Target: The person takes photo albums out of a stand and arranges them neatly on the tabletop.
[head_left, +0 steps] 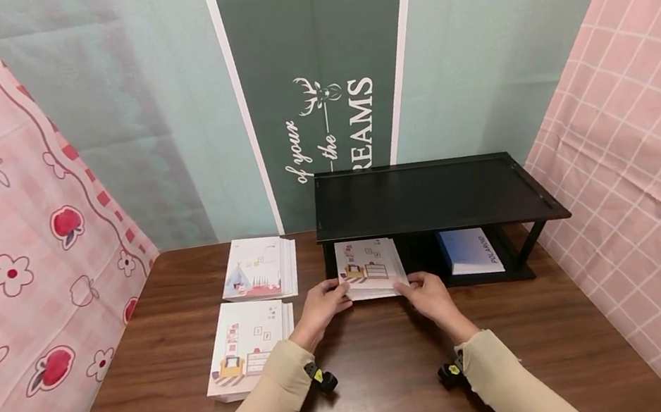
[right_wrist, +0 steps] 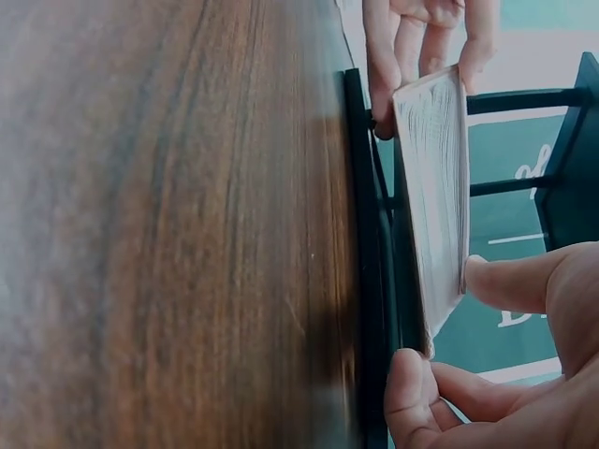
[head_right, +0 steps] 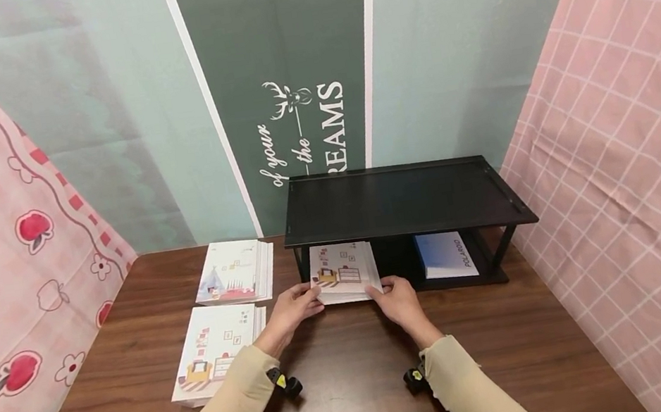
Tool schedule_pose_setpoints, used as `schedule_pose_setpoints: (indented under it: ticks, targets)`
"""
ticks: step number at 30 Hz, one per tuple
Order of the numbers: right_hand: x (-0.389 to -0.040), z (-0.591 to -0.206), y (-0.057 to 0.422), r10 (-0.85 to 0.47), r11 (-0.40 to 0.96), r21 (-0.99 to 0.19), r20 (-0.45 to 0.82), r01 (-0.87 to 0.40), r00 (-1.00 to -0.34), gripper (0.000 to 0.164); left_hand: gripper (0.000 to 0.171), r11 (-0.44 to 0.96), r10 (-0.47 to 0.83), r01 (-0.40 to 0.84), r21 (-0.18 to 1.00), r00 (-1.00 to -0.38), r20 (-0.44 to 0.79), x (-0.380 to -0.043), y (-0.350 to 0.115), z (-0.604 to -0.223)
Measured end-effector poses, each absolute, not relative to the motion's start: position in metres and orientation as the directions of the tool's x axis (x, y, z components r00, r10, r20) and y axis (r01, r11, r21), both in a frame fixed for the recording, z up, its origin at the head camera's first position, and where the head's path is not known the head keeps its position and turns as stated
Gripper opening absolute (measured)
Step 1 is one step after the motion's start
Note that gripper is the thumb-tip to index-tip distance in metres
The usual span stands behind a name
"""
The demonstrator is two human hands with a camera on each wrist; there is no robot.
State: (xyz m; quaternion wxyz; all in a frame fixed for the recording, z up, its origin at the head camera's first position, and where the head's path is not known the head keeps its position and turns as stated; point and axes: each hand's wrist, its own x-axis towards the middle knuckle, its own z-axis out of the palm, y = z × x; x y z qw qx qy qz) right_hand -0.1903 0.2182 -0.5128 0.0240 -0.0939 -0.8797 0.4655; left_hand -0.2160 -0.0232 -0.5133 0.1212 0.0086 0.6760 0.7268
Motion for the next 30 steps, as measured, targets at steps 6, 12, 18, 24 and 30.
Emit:
schedule_pose_setpoints:
  ticks: [6,12,18,24,30]
  targets:
    - [-0.185,-0.513,0.22,0.194,0.551,-0.823,-0.038,0.141,-0.98,0.047,0.046,-0.042,0.2,-0.171,0.984,-0.967,-0.16,-0.213,-0.025,-0.513]
    - [-0.179,-0.513,0.221,0.194,0.55,-0.827,-0.015,0.121,-0.981,0.043,0.046,-0.025,0.229,-0.137,0.99,-0.965,-0.128,-0.21,-0.026,-0.514]
    - [-0.173,-0.513,0.221,0.187,0.553,-0.829,0.025,0.084,-0.982,0.041,0.047,0.005,0.262,-0.119,0.993,-0.958,-0.116,-0.206,-0.029,-0.513]
    - [-0.168,-0.511,0.221,0.172,0.567,-0.82,0.029,0.075,-0.985,0.042,0.044,0.017,0.276,-0.104,0.994,-0.955,-0.105,-0.201,-0.033,-0.511]
    - [-0.162,-0.511,0.221,0.173,0.57,-0.817,0.012,0.09,-0.985,0.043,0.045,0.022,0.29,-0.096,0.995,-0.952,-0.099,-0.197,-0.035,-0.512]
